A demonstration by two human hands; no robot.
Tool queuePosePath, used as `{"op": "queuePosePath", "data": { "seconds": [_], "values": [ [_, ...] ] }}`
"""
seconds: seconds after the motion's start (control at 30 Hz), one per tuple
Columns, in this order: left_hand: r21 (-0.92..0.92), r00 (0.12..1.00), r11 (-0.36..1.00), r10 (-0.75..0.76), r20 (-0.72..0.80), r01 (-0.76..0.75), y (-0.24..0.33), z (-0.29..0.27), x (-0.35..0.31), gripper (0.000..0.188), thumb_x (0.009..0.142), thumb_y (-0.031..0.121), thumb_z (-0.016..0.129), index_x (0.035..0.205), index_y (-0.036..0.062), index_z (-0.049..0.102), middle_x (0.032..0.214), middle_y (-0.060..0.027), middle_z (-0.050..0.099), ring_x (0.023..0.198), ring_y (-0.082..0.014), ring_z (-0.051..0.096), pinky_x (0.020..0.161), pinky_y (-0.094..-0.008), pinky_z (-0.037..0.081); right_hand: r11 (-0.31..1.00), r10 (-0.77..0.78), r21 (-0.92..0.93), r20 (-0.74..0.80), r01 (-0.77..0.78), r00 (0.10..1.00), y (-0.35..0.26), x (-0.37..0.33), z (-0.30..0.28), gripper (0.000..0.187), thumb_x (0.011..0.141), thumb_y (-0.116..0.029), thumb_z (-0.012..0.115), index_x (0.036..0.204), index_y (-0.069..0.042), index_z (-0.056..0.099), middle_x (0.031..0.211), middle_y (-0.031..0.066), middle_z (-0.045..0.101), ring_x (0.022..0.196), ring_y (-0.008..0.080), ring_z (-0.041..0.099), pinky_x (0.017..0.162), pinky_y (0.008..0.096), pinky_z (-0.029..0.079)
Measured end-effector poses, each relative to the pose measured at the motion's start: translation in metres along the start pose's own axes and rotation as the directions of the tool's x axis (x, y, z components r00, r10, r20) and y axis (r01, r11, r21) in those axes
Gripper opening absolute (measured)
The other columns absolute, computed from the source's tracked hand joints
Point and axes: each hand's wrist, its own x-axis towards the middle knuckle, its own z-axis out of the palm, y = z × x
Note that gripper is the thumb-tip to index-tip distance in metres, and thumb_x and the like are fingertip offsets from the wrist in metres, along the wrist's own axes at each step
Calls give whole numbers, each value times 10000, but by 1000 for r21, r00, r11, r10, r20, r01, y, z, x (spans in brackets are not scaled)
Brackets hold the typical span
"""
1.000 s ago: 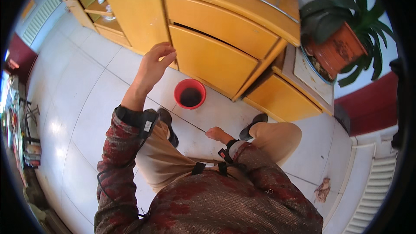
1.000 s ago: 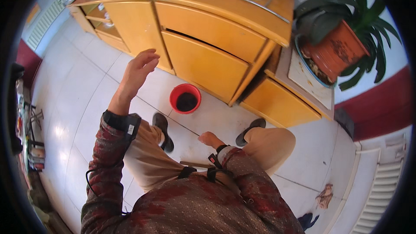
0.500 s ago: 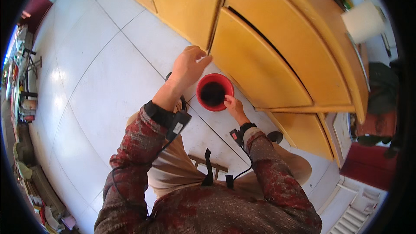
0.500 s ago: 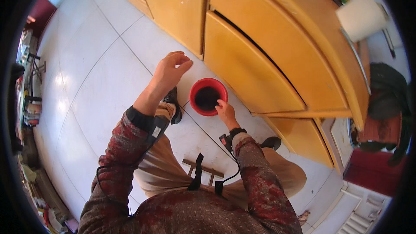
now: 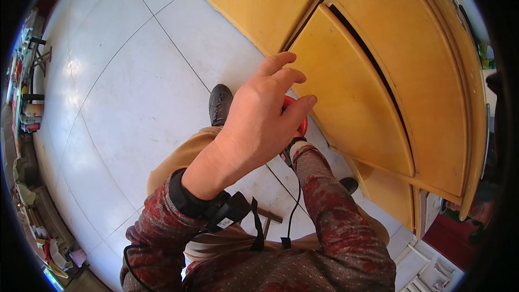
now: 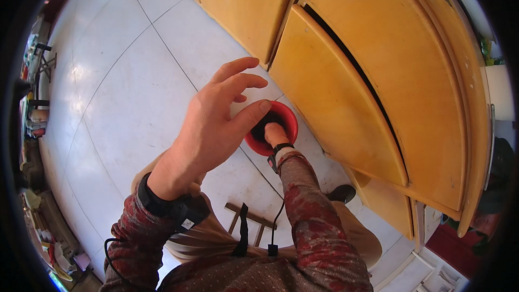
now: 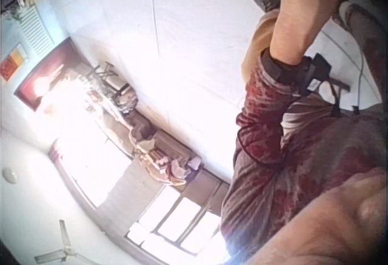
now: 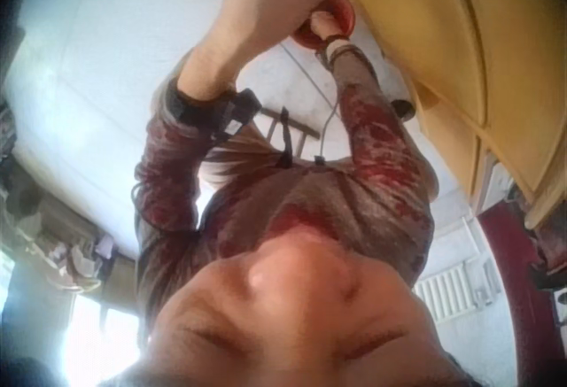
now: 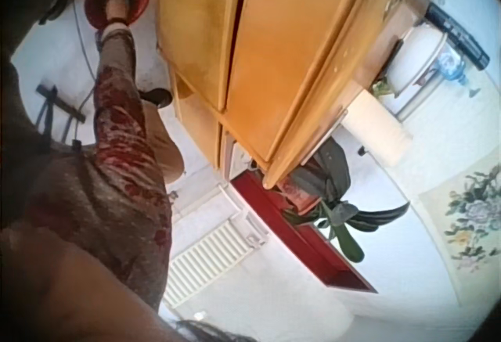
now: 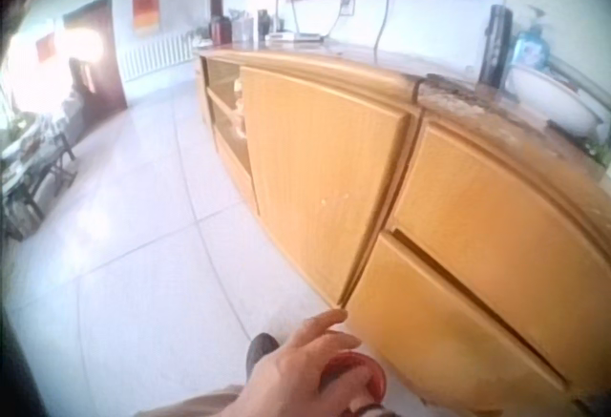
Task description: The person cleans a yellow wooden cabinet using a blue cloth and a red bucket of water. They wipe the top and front surfaces, dip the cloth into the bucket, and reposition items like a plant pot and paper towel to reach different areas.
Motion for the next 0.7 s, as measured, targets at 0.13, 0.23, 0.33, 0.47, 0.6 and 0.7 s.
{"op": "queuePosePath", "data": {
  "seconds": [0.13,0.23,0.33,0.47,0.6,0.7],
  "values": [
    [7,1000,1000,3,-19,-3,-1,0,1,295,871,182,660,1094,-11,645,1381,-162,521,995,-307,634,867,-376,520,986,125,141,-269,-90,955,6,-4,5,151,788,-75,592,856,-20,715,962,240,684,936,406,664,825,478,543],
    [11,999,1000,-22,-28,22,-3,0,1,290,871,182,657,1085,-14,646,1373,-162,528,998,-305,636,866,-373,521,993,-20,106,-322,57,947,5,-8,7,164,770,-42,585,868,3,709,935,218,693,898,397,670,825,472,540],
    [28,998,999,21,-61,-19,-12,3,4,285,869,183,657,1078,-11,654,1359,-158,540,974,-299,643,852,-364,525,969,-148,113,-449,220,881,4,-19,-10,173,734,-103,625,834,-14,735,845,202,695,814,383,672,782,470,538],
    [71,993,997,28,-118,-20,-50,18,10,292,866,199,653,1069,-12,662,1318,-159,570,922,-295,659,810,-357,529,936,-143,269,-299,227,943,2,-65,-70,235,699,-258,732,774,-36,745,748,152,703,752,289,687,715,391,534],
    [247,991,968,-20,-129,52,-120,61,19,356,878,302,632,1074,8,674,1165,-197,645,858,-323,680,785,-391,524,290,54,957,-31,14,998,-15,-130,-137,183,848,-222,723,878,-42,724,800,-2,662,764,113,609,698,281,481],
    [81,918,915,-397,14,395,-171,102,6,445,878,403,619,1061,3,683,1095,-230,662,940,-357,662,839,-412,516,75,2,997,-25,25,1000,-30,-165,-176,173,909,-216,689,939,-46,705,893,-16,660,835,93,597,759,270,479]
  ]
}}
